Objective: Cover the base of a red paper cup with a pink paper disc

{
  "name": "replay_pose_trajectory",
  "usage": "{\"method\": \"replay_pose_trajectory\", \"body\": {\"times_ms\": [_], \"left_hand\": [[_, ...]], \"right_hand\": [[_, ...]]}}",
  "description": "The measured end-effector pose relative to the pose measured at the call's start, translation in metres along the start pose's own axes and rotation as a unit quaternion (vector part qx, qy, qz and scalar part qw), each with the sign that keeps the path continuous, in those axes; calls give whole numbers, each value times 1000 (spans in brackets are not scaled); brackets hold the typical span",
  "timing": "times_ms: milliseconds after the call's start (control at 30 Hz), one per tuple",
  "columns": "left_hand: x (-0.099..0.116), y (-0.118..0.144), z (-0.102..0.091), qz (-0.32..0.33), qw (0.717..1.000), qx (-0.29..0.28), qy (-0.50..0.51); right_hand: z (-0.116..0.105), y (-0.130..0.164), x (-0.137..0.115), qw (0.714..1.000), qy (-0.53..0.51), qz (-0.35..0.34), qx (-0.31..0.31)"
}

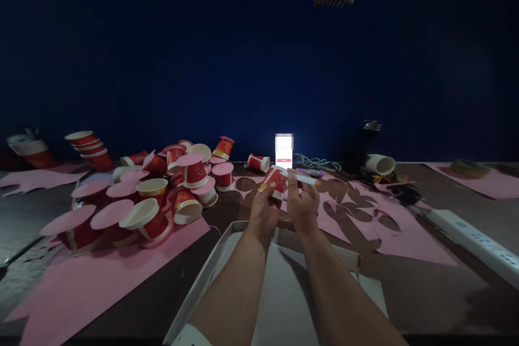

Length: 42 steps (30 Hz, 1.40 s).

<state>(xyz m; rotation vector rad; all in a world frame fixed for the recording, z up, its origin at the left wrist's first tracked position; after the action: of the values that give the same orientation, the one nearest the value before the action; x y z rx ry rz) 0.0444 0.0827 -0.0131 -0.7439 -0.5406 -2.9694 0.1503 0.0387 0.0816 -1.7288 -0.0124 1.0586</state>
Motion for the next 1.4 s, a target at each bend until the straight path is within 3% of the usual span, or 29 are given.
{"method": "replay_pose_trajectory", "body": {"times_ms": [300, 567, 833, 967, 1133, 1267, 1400], "left_hand": [[-2, 0, 1, 0, 1000, -10, -29], [-2, -6, -1, -39, 999, -8, 9], [0, -4, 0, -55, 998, 5, 29], [2, 0, -1, -62, 997, 25, 46], [6, 2, 0, -53, 998, 29, 34], [3, -1, 0, -62, 998, 13, 23], [0, -4, 2, -62, 998, -11, 18]], "right_hand": [[4, 1, 0, 1000, 7, -12, -10], [4, 1, 6, 999, 42, 9, -14], [2, 1, 3, 1000, 14, 20, -8], [-3, -1, 11, 990, -69, 121, 18], [1, 4, 45, 941, -174, 282, 74], [18, 23, 75, 884, -192, 424, 41], [31, 34, 83, 850, -214, 482, 3]]}}
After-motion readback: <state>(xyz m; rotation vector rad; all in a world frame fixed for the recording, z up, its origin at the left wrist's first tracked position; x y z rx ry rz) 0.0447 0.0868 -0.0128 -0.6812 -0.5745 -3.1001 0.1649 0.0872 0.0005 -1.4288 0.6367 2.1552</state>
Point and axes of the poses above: each hand's wrist, its own y-axis away from the middle knuckle, its own z-axis out of the palm, x = y × z, the point moved 8 cm from there along -y, towards the middle knuckle, and after that the axes turned 10 degrees about x, right-handed, at the moved point
